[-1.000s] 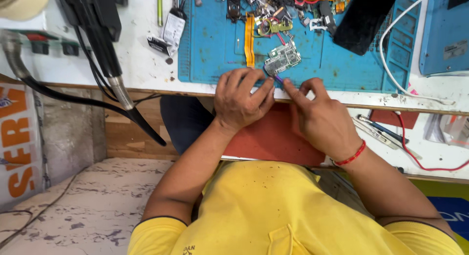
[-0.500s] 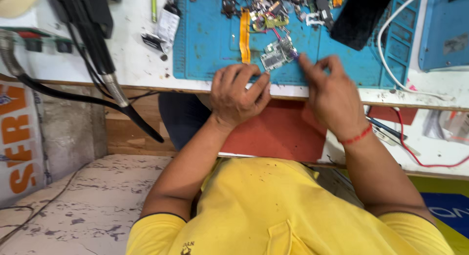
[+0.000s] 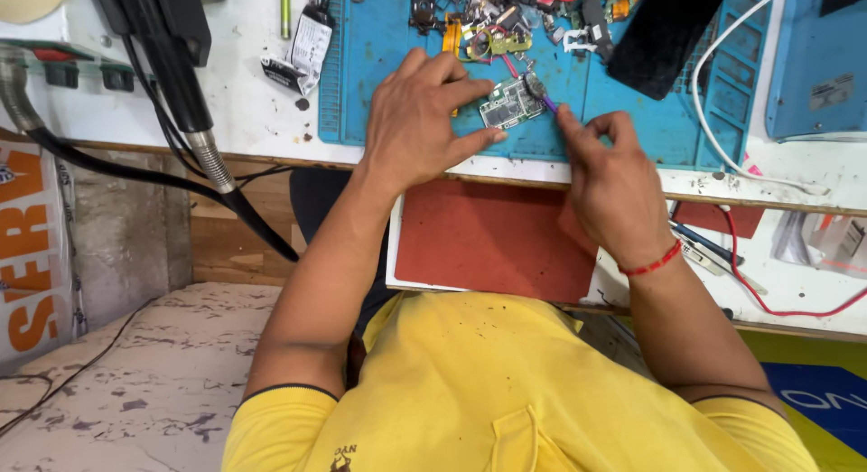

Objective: The person heats a circuit board with a hot air gun, then brushes the board to clean debris and applies a substance to a component using a small tool.

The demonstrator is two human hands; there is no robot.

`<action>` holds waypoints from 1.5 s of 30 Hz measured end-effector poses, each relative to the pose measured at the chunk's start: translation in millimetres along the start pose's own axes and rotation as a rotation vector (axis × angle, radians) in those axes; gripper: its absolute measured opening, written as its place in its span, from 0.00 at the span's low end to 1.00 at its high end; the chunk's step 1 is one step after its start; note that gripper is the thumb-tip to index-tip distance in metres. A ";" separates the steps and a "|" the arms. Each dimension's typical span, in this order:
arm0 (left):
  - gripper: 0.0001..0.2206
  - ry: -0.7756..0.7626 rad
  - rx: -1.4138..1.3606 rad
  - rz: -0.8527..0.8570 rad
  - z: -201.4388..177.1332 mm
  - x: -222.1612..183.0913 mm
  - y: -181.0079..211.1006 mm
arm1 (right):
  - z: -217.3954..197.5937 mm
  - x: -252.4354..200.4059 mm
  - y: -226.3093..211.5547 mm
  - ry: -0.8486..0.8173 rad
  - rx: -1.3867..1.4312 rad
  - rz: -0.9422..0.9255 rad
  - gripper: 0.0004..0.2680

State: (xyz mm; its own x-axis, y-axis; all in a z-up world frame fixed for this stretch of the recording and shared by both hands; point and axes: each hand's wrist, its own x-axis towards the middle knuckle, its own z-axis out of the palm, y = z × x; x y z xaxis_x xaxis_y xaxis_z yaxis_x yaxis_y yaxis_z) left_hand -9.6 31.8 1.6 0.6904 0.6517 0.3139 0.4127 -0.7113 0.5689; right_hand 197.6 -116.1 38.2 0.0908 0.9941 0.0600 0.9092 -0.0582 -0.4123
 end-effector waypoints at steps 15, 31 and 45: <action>0.22 -0.031 -0.058 -0.050 8.2 -5.9 -3.8 | 4.1 3.8 -1.7 -0.088 -0.064 -0.100 0.20; 0.22 0.011 -0.077 -0.018 4.8 -3.1 -9.9 | -8.1 -15.7 -12.7 -0.108 -0.048 -0.047 0.16; 0.20 -0.004 -0.044 0.006 3.9 1.5 -9.7 | -4.5 -10.4 -1.0 -0.221 -0.081 -0.070 0.19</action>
State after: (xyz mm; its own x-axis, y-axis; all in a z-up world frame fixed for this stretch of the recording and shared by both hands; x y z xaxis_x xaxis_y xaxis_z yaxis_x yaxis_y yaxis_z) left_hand -10.3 38.6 -6.3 0.6956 0.6461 0.3142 0.3819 -0.7029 0.6001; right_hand 197.6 -126.7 42.1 -0.0567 0.9913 -0.1186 0.9407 0.0133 -0.3390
